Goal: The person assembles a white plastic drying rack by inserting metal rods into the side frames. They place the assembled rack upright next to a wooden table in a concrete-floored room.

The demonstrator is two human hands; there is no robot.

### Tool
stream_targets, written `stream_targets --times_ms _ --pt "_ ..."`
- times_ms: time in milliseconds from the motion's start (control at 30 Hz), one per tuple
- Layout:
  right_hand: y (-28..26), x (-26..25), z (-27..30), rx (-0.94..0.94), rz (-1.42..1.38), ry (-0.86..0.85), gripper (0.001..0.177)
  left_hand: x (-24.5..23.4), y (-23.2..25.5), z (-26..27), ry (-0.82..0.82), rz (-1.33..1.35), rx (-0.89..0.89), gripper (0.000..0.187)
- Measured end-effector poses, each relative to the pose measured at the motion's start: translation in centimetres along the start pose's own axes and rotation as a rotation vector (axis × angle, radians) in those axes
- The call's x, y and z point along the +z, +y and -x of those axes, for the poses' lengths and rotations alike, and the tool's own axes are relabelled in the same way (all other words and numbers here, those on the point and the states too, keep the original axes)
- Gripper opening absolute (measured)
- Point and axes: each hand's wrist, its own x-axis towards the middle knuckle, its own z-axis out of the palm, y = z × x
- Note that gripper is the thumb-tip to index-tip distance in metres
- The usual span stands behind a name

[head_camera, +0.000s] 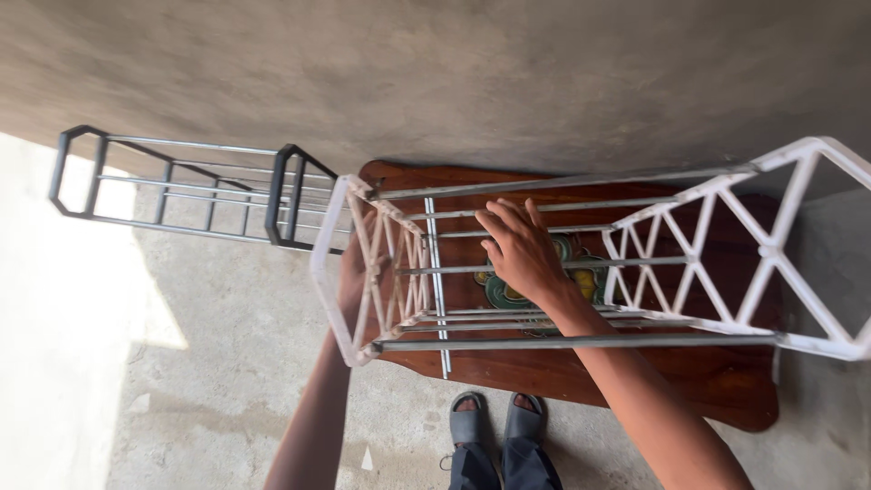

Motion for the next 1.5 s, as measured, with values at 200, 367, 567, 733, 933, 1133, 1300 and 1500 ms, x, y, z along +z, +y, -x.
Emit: stream_targets --times_ms 200,367,567,733,933,1133,1300,1500 --pt "-0.2 5.5 -3.8 0.11 -0.11 -0.167 0.041 -2.2 -2.4 -3.2 -0.108 -0.147 0.262 0.054" --pt "0.1 8.2 -4.4 0.088 -0.147 -0.061 0.022 -2.4 -3.4 -4.5 -0.146 -0.172 0.199 0.02" --pt "0.9 7.6 -3.7 0.024 -0.092 0.024 0.01 0.1 -0.1 -4.5 -0.083 -0.342 0.137 0.022" --pt "1.7 6.7 -3.3 0.05 -0.092 0.021 0.008 1.3 0.8 -5.1 -0.114 -0.358 0.21 0.036" --pt "2.7 6.0 -3.0 0.049 -0.08 0.034 0.008 2.3 0.4 -4.7 -0.111 -0.593 0.202 0.048" --pt "3.2 5.9 -2.4 0.034 -0.09 0.054 0.007 2.4 -0.4 -5.2 -0.168 -0.36 0.148 0.047" --pt "3.6 5.8 -2.6 0.05 -0.091 0.041 0.007 1.9 -0.9 -3.5 -0.08 -0.612 0.691 0.058" --pt "3.6 6.0 -2.6 0.028 -0.112 0.085 0.007 -0.9 -8.4 -6.0 -0.141 -0.088 0.028 0.056"
